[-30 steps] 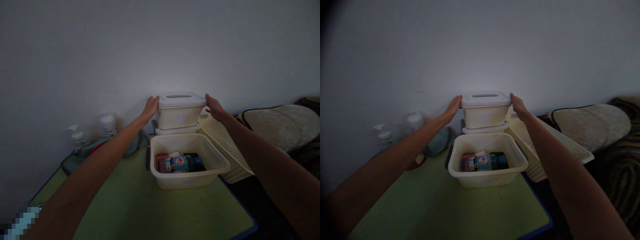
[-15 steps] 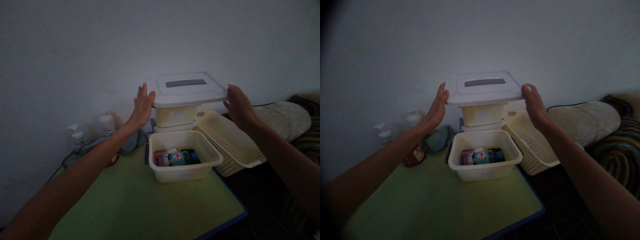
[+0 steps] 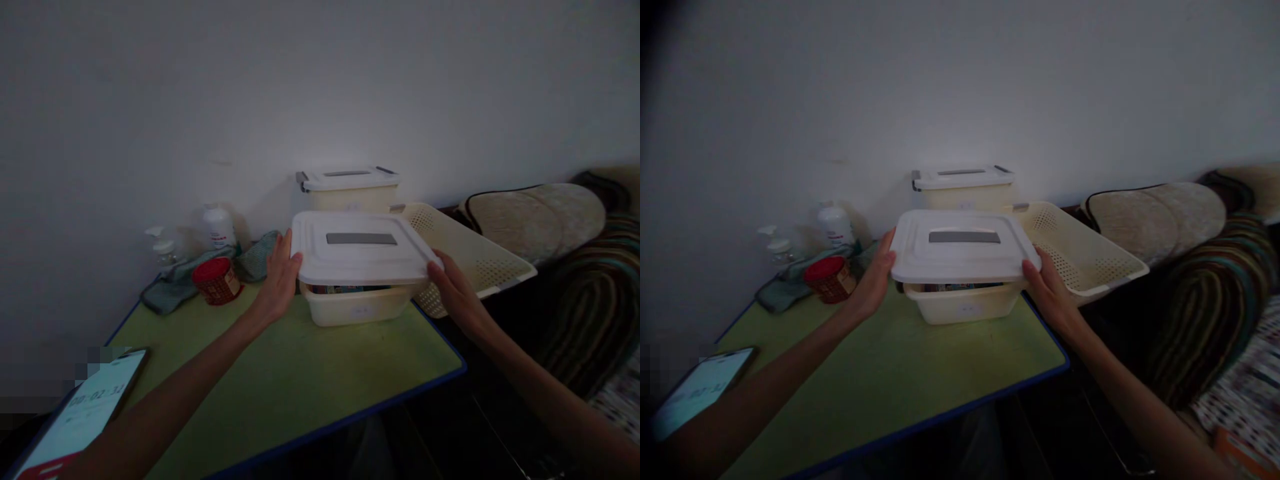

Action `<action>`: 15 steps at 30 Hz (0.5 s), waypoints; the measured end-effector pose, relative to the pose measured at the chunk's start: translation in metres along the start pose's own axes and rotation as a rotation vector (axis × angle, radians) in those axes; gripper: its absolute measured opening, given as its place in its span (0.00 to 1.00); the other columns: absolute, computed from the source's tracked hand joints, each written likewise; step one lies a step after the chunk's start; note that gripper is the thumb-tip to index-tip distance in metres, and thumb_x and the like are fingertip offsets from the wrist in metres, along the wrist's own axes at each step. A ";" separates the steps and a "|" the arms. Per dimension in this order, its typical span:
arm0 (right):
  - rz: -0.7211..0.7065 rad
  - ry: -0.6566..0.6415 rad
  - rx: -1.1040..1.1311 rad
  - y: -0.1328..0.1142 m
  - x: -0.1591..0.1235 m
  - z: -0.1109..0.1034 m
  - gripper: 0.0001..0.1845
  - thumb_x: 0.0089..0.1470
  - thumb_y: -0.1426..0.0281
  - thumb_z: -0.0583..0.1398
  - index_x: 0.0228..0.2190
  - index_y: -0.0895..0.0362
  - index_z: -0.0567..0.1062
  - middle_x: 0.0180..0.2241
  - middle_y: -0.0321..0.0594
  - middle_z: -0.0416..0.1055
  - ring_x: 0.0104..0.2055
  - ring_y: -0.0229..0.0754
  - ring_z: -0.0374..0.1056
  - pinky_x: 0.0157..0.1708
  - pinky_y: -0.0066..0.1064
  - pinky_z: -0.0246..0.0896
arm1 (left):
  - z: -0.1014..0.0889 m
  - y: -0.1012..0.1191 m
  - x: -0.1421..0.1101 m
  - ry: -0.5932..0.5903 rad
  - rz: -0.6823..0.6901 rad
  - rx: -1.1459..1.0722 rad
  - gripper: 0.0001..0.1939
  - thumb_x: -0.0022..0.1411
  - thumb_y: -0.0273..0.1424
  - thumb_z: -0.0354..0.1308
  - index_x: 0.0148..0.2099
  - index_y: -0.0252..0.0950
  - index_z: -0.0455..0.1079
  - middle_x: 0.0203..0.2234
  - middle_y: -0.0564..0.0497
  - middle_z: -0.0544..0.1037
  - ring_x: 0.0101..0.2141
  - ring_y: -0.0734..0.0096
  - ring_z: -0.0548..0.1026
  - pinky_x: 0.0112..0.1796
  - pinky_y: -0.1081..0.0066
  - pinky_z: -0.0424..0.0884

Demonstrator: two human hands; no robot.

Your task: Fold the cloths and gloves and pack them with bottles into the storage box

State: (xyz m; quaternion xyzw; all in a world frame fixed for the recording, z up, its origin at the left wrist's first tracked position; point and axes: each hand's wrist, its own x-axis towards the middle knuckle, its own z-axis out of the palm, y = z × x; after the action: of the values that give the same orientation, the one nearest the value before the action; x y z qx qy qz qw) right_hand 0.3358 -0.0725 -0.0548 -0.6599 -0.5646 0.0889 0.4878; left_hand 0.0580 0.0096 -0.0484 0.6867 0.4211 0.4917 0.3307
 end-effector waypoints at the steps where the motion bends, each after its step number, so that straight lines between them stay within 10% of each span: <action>1: 0.009 -0.013 -0.010 0.004 0.000 0.001 0.39 0.47 0.40 0.47 0.52 0.51 0.63 0.55 0.45 0.63 0.59 0.53 0.57 0.59 0.45 0.50 | 0.002 -0.007 -0.001 0.003 -0.012 0.018 0.27 0.63 0.40 0.41 0.63 0.42 0.52 0.64 0.50 0.51 0.64 0.64 0.42 0.61 0.58 0.34; 15: 0.000 -0.030 -0.028 0.033 -0.004 0.010 0.36 0.50 0.44 0.50 0.53 0.52 0.65 0.58 0.45 0.59 0.62 0.53 0.51 0.60 0.51 0.42 | 0.023 -0.041 -0.009 0.014 -0.015 0.240 0.28 0.61 0.40 0.41 0.61 0.37 0.55 0.64 0.42 0.50 0.64 0.61 0.39 0.60 0.50 0.36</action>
State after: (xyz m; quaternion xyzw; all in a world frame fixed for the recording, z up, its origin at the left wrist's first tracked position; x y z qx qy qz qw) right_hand 0.3500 -0.0663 -0.0862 -0.6653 -0.5731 0.0910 0.4698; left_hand 0.0686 0.0182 -0.0942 0.7149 0.4842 0.4399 0.2467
